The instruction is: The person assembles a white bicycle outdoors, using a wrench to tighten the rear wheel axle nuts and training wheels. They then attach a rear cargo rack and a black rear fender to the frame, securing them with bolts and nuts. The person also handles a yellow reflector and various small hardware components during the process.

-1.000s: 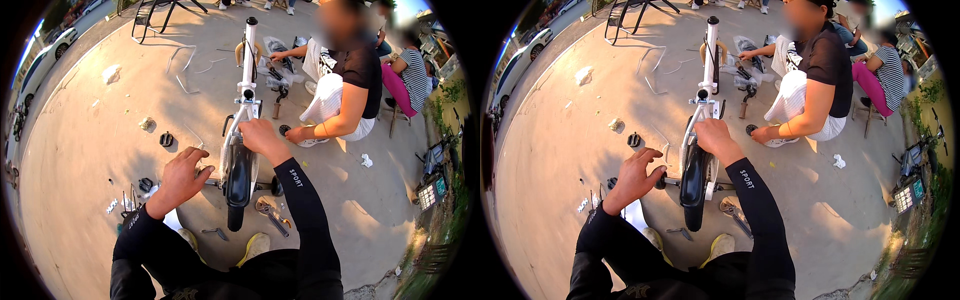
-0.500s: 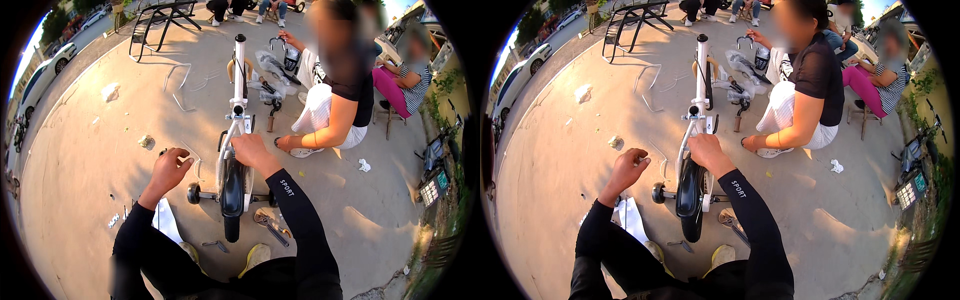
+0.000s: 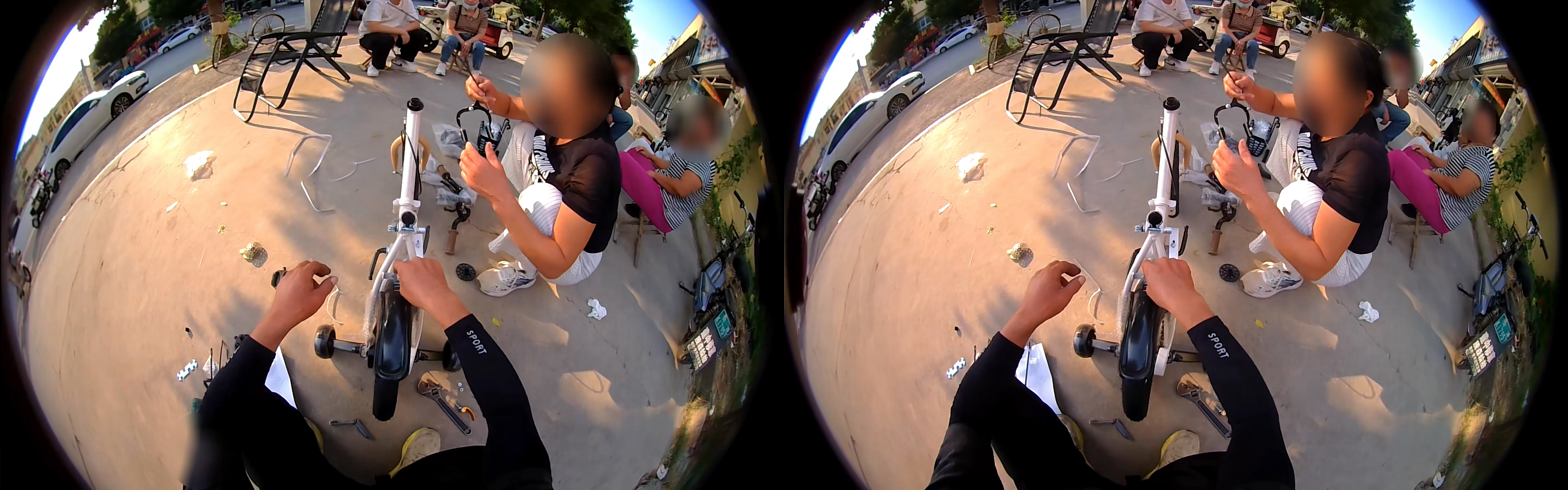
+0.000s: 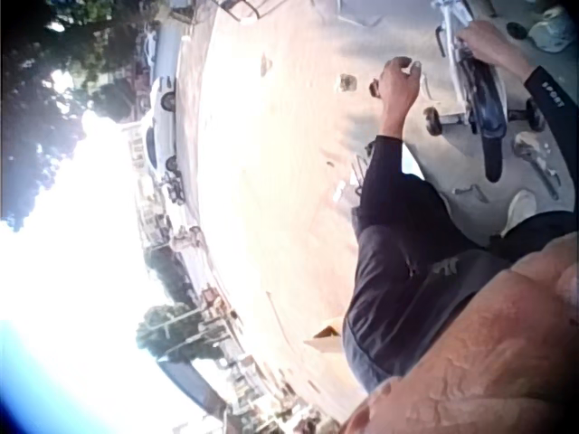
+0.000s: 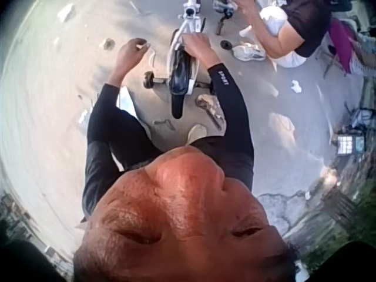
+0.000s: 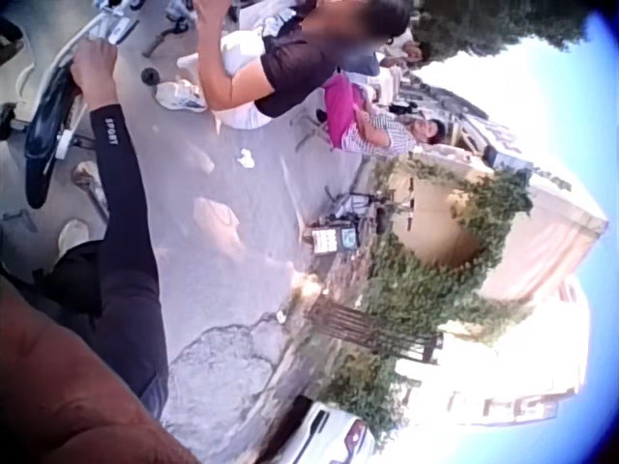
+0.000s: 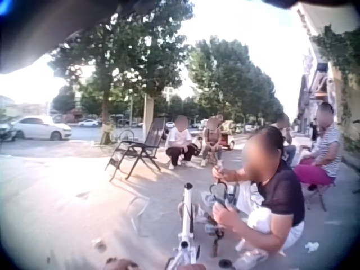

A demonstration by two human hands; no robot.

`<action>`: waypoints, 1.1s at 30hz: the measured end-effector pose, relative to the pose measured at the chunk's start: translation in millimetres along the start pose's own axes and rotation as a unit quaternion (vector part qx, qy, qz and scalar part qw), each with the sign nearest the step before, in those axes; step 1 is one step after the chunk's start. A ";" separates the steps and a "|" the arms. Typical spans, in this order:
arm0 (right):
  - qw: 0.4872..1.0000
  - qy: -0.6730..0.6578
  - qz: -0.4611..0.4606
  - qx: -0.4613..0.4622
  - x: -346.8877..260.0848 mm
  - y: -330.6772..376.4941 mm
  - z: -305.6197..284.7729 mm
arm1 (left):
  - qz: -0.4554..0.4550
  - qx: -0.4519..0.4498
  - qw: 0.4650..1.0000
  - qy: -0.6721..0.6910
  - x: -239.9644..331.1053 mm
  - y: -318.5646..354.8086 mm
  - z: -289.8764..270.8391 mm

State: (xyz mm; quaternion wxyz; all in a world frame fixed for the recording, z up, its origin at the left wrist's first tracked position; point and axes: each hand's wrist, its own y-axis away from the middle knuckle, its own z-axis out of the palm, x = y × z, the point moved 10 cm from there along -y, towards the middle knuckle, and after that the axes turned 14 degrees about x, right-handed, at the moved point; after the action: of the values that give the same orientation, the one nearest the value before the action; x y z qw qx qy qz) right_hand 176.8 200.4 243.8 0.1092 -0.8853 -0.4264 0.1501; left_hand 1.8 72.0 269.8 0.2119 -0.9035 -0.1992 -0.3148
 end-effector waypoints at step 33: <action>1.000 -0.018 -0.014 0.022 0.8 2.1 -4.0 | 0.025 -0.009 0.999 -0.025 -0.1 -6.8 21.9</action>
State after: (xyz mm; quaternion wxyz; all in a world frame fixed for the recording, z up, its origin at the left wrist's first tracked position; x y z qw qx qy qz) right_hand 180.2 199.5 246.7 0.1230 -0.8737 -0.4376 0.1732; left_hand 9.0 88.8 255.9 0.2063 -0.9176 -0.1788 -0.2889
